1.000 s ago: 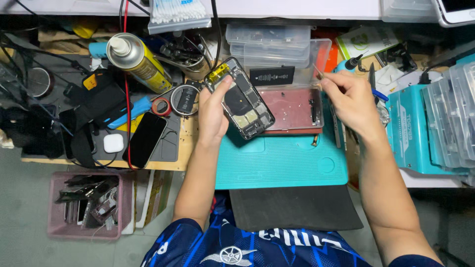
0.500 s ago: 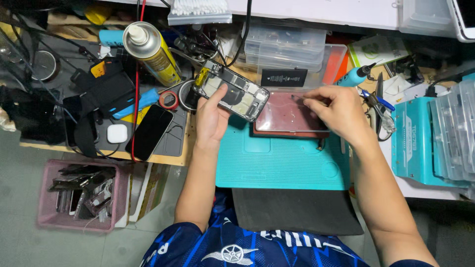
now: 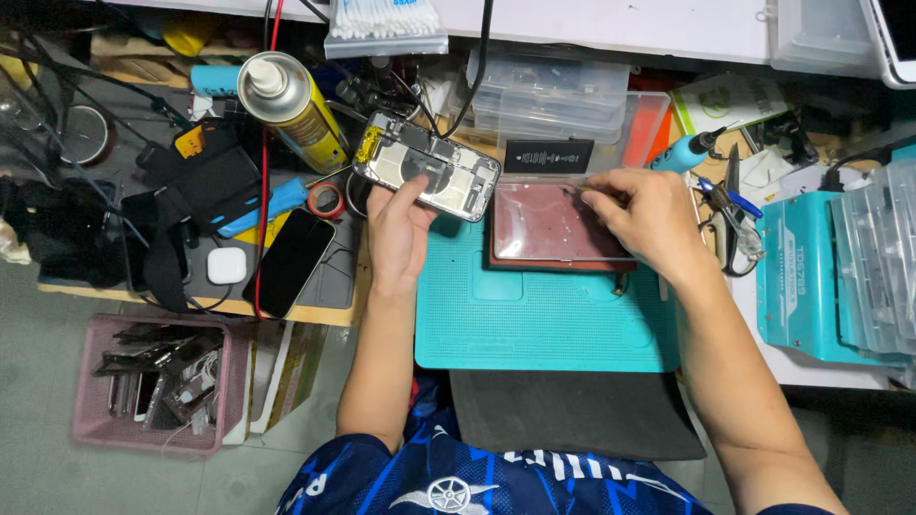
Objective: The person repairs a disassembled smartphone at a workbench, holding the phone body in one hand while using a screwdriver to remove and reinsert screws from the frame and internal components. They reposition the phone repeatedly, work on different edges and the midframe, and set the phone down on the mat between operations.
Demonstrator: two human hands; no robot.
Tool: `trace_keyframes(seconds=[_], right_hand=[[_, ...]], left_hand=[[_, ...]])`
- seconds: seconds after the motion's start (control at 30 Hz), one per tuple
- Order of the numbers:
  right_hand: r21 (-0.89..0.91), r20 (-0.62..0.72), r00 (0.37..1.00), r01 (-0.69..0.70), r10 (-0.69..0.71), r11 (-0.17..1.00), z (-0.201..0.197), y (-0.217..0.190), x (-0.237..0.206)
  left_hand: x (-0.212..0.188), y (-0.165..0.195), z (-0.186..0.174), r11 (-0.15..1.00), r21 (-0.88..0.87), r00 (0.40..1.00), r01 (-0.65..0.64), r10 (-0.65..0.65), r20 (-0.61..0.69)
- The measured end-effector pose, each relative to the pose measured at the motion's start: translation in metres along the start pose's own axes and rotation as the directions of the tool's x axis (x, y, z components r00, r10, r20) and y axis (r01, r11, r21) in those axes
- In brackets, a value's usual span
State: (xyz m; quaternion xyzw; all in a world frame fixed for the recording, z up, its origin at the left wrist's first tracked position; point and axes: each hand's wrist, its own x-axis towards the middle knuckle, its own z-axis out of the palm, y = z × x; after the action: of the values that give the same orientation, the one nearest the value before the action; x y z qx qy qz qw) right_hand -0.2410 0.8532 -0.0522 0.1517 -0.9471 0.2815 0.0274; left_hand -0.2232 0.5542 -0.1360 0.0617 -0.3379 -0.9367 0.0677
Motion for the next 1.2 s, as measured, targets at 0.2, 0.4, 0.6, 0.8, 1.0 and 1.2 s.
trace_keyframes(seconds=[0.2,0.4,0.6,0.8,1.0,1.2], right_hand=[[0.086,0.005,1.000,-0.013,0.013,0.996,-0.002,0.000,0.001],[0.118,-0.072,0.988,-0.125,0.134,0.985,-0.014,0.020,-0.010],[0.205,-0.161,0.970,-0.145,0.179,0.968,-0.034,0.038,-0.022],[0.162,-0.115,0.980,-0.144,0.164,0.976,-0.043,0.039,-0.029],[0.085,-0.104,0.975,0.206,-0.197,0.975,-0.022,0.020,-0.019],[0.013,0.016,0.956,0.292,-0.292,0.956,0.013,-0.018,0.011]], left_hand=[[0.002,-0.005,0.006,0.999,0.029,1.000,0.013,-0.014,0.006],[-0.002,-0.013,0.018,0.998,0.039,0.997,0.057,-0.058,0.044],[-0.006,-0.020,0.036,0.994,0.050,0.988,0.102,-0.107,0.109],[-0.004,-0.028,0.048,0.990,0.075,0.985,0.119,-0.127,0.114],[0.003,-0.024,0.032,0.993,0.114,0.997,0.032,-0.039,0.061],[0.004,-0.001,0.004,0.991,0.114,0.997,-0.068,0.072,-0.030]])
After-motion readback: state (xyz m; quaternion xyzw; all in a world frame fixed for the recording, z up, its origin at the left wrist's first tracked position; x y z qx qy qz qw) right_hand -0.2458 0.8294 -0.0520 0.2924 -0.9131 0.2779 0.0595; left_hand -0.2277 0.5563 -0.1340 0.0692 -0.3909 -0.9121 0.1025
